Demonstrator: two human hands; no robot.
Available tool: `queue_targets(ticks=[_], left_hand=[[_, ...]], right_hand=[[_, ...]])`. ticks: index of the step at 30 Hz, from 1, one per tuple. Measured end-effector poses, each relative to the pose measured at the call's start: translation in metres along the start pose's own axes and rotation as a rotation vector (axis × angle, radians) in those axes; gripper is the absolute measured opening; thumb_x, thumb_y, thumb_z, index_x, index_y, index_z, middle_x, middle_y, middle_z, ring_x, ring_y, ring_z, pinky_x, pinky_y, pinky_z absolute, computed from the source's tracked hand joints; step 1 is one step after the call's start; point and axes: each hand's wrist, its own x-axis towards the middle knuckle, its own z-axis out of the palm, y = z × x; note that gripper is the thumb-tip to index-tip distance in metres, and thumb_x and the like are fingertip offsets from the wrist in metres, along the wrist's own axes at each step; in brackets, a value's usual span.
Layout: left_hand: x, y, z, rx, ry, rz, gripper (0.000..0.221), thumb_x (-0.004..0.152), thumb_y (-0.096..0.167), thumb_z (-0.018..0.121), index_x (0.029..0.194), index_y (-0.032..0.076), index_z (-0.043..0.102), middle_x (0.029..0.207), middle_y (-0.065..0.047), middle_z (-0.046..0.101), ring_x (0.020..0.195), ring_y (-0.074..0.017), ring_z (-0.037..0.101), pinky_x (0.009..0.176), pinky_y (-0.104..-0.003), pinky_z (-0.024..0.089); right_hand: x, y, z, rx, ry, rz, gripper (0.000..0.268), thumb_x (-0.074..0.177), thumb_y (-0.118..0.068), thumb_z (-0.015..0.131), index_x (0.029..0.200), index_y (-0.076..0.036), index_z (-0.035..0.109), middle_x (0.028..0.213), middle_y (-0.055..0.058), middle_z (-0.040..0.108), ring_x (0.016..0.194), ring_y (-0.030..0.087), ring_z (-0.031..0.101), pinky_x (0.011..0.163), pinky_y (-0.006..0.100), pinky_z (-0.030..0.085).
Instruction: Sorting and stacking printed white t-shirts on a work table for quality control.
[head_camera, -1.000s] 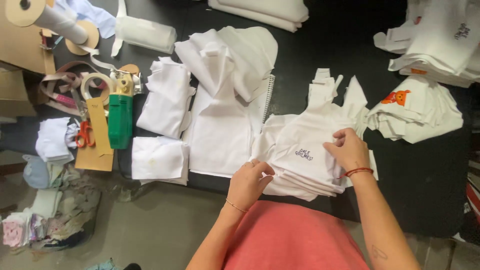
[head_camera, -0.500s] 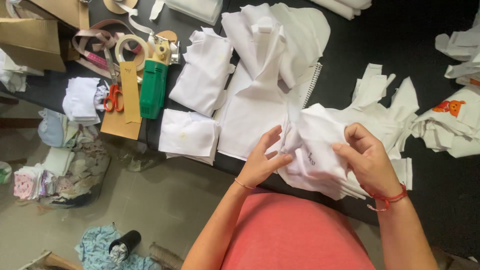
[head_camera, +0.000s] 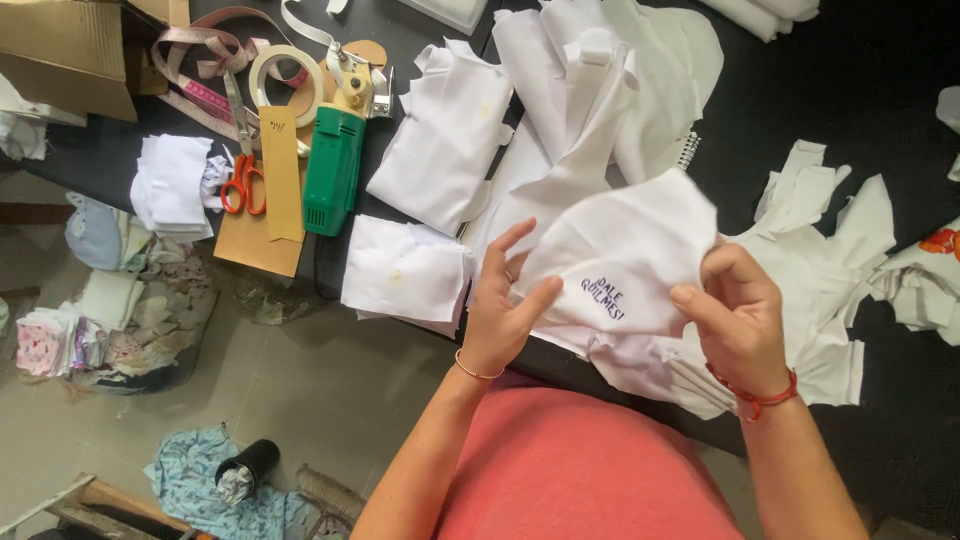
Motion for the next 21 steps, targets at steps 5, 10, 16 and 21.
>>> queue_targets(ticks=[5,10,16,21], left_hand=[[0.005,0.014,-0.01,0.444,0.161,0.537,0.019,0.084,0.004,0.052,0.102,0.011,0.051,0.103,-0.007,0.053,0.11,-0.023,0.049,0.095,-0.031,0.037],[0.017,-0.048,-0.039,0.561,0.218,0.218,0.029,0.078,0.007,0.056,0.107,0.007,0.056,0.1,-0.011,0.055,0.098,-0.0269,0.054,0.087,-0.036,0.041],[0.015,-0.07,-0.059,0.741,0.172,0.175,0.048,0.072,0.002,0.059,0.119,0.009,0.051,0.108,-0.017,0.05,0.101,-0.0345,0.053,0.086,-0.04,0.042],[0.013,-0.048,-0.051,0.817,0.182,0.199,0.053,0.073,0.0,0.057,0.123,0.01,0.046,0.115,-0.018,0.046,0.101,-0.0357,0.051,0.085,-0.041,0.043]], right_hand=[[0.024,0.005,0.008,-0.175,0.016,-0.178,0.018,0.078,-0.002,0.057,0.08,-0.009,0.04,0.076,-0.001,0.042,0.066,0.005,0.04,0.05,0.016,0.037],[0.05,0.104,0.001,-0.244,0.033,0.192,0.021,0.08,-0.009,0.06,0.096,-0.002,0.049,0.067,0.004,0.055,0.056,0.007,0.05,0.047,0.018,0.042],[0.042,0.12,0.004,-0.301,0.019,0.339,0.045,0.073,-0.007,0.065,0.111,0.0,0.042,0.078,0.011,0.06,0.061,0.012,0.055,0.052,0.023,0.049],[0.039,0.094,0.021,-0.285,0.043,0.304,0.047,0.074,-0.002,0.061,0.118,-0.008,0.044,0.084,0.008,0.06,0.062,0.011,0.057,0.053,0.024,0.05]])
